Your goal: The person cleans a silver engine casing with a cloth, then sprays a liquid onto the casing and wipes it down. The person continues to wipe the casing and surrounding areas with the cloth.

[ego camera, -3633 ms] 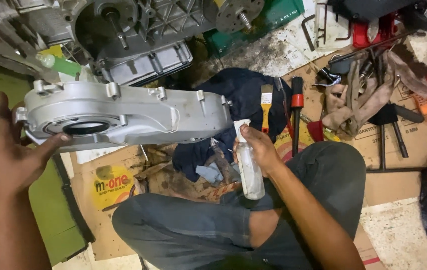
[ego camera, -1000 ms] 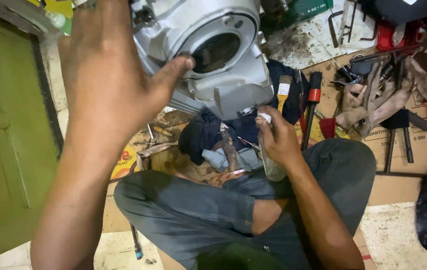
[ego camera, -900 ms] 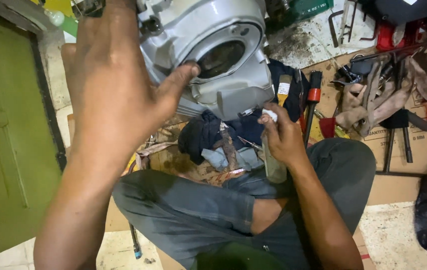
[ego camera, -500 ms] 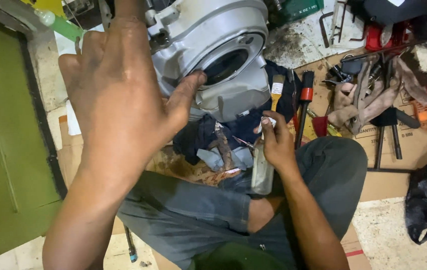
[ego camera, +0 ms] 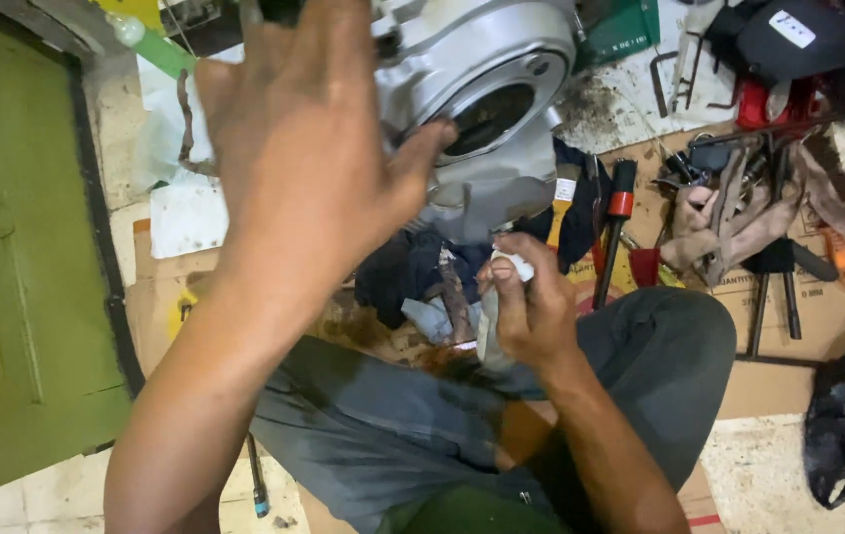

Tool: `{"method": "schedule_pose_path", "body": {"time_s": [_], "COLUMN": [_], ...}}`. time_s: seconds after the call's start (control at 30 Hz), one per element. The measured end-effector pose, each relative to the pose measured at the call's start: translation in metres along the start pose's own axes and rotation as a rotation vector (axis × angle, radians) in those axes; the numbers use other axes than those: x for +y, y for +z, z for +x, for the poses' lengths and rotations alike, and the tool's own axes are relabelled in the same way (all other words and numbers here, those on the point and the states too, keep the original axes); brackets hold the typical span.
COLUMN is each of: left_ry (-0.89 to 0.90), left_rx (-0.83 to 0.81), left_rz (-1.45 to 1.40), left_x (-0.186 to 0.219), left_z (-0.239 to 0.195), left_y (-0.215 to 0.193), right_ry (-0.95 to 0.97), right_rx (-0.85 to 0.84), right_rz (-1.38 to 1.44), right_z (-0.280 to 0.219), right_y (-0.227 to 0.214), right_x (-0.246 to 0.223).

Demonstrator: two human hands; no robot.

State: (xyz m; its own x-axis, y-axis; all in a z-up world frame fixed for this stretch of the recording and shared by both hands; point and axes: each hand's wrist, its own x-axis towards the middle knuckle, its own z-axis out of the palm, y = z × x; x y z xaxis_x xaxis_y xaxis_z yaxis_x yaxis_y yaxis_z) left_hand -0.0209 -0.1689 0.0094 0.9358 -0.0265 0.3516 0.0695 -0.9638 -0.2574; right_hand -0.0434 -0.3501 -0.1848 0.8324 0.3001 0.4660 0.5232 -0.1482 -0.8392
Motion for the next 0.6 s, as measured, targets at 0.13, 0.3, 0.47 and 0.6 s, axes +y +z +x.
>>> {"method": "schedule_pose_path", "body": {"time_s": [0.13, 0.3, 0.47, 0.6], "left_ry": [-0.019, -0.111, 0.027, 0.03], "left_rx": [0.039, -0.047, 0.246, 0.471], "left_rz": [-0.014, -0.097, -0.004, 0.024], "left_x": [0.011, 0.039, 0.07, 0.091], "left_z": [0.013, 0.046, 0.054, 0.054], "left_y": [-0.002, 0.012, 0.033, 0.04], "right_ry": [-0.048, -0.134, -0.116, -0.126], "right_rx": [-0.028, -0.052, -0.115, -0.157], "right_rz": [-0.213, -0.161, -0.3, -0.394], "right_z": [0.022, 0.037, 0.017, 0.007], "right_y": [-0.01, -0.022, -0.021, -0.021], "right_x": [-0.004, -0.015, 0.009, 0.027]}}
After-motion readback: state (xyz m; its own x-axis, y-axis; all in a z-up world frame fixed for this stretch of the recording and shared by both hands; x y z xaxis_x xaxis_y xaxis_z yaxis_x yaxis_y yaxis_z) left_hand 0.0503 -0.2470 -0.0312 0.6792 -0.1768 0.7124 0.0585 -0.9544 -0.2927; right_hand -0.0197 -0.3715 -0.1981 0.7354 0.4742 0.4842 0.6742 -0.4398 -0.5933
